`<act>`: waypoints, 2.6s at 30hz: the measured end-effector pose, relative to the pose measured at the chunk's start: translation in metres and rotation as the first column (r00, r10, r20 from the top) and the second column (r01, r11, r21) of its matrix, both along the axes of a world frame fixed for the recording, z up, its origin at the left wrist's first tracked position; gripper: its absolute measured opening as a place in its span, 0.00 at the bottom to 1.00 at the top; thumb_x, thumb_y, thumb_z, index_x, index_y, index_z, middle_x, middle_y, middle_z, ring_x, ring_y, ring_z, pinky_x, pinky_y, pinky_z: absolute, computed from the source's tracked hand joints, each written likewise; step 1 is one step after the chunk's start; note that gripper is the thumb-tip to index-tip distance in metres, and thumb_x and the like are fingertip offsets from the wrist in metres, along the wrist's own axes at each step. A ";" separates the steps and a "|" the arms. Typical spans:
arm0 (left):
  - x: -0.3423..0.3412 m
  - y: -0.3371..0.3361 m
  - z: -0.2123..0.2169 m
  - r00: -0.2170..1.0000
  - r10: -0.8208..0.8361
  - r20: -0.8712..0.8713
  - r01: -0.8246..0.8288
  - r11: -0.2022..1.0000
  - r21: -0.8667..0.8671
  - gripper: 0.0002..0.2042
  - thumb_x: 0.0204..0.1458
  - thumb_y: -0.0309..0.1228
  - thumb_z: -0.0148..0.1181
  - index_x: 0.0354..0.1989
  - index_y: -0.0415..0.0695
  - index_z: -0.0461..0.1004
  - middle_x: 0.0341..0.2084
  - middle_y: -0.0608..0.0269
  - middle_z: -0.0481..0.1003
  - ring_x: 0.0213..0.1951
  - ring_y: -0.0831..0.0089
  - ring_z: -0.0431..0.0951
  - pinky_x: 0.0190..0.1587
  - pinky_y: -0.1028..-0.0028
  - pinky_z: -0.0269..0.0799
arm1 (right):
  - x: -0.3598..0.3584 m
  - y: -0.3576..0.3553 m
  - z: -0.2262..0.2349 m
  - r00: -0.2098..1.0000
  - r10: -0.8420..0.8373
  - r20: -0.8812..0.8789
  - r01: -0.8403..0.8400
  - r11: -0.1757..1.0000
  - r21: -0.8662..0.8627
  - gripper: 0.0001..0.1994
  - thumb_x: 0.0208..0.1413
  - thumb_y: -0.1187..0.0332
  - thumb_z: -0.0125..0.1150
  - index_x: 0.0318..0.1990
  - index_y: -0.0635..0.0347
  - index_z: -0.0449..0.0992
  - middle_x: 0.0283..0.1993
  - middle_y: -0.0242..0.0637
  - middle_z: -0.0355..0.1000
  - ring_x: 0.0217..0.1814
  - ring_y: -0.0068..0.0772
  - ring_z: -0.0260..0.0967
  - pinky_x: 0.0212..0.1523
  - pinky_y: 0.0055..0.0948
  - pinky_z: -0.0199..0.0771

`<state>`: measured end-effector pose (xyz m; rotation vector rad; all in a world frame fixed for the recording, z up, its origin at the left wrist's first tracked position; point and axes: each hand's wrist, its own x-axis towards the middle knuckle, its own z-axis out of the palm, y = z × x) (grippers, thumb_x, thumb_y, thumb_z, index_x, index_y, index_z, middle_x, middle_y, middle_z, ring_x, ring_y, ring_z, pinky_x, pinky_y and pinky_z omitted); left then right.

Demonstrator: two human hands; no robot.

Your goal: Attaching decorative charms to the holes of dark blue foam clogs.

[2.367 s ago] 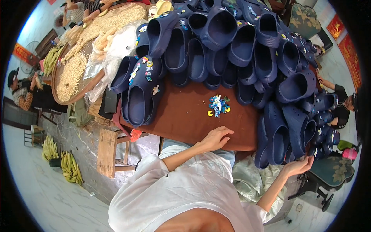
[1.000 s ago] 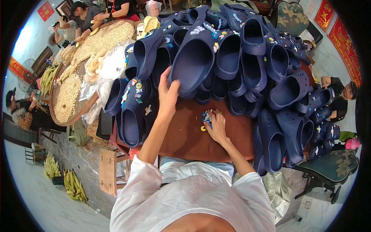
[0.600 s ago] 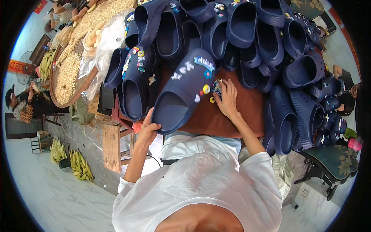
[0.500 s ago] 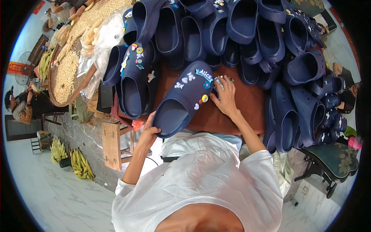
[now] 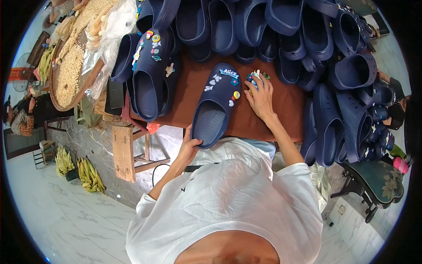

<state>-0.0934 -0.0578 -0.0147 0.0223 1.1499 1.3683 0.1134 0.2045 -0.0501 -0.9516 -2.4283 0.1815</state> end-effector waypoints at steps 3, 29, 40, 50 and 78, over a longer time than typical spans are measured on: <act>-0.001 0.003 -0.018 0.780 -0.255 -0.571 0.285 0.958 -0.038 0.32 0.49 0.21 0.56 0.66 0.46 0.58 0.56 0.53 0.65 0.58 0.62 0.69 0.58 0.65 0.69 | -0.001 0.001 0.000 1.000 0.006 -0.029 -0.006 1.000 -0.013 0.18 0.53 0.66 0.66 0.53 0.52 0.76 0.63 0.43 0.64 0.71 0.54 0.53 0.67 0.56 0.52; 0.005 0.199 0.036 -0.207 0.032 -0.978 0.459 0.886 -0.068 0.21 0.47 0.25 0.64 0.52 0.37 0.75 0.46 0.52 0.76 0.45 0.53 0.73 0.50 0.59 0.71 | -0.041 -0.003 0.034 0.958 -0.076 -0.275 -0.005 0.959 -0.284 0.14 0.58 0.70 0.58 0.51 0.62 0.73 0.47 0.41 0.71 0.51 0.46 0.68 0.53 0.42 0.64; 0.008 0.200 0.034 -0.163 0.055 -0.985 0.474 0.880 -0.029 0.20 0.46 0.20 0.63 0.50 0.41 0.76 0.37 0.53 0.77 0.41 0.54 0.74 0.45 0.60 0.71 | -0.054 0.002 0.040 0.968 0.047 -0.245 -0.081 0.988 -0.128 0.16 0.55 0.71 0.62 0.51 0.61 0.74 0.49 0.43 0.69 0.50 0.47 0.65 0.50 0.42 0.68; 0.011 0.201 0.034 -0.157 0.035 -0.987 0.420 0.907 -0.035 0.18 0.46 0.19 0.62 0.48 0.40 0.75 0.39 0.51 0.74 0.42 0.51 0.73 0.46 0.58 0.69 | -0.063 0.018 0.038 0.964 0.049 -0.262 -0.111 0.968 -0.225 0.11 0.52 0.70 0.66 0.39 0.61 0.69 0.39 0.42 0.67 0.43 0.47 0.64 0.43 0.43 0.66; 0.008 0.198 0.028 -0.229 -0.083 -0.970 0.248 0.959 -0.140 0.17 0.50 0.34 0.68 0.47 0.39 0.76 0.38 0.49 0.76 0.42 0.50 0.76 0.44 0.56 0.72 | -0.035 0.000 0.050 0.930 -0.247 -0.271 0.113 0.897 -0.428 0.16 0.52 0.61 0.71 0.40 0.61 0.73 0.37 0.40 0.70 0.38 0.38 0.71 0.38 0.37 0.72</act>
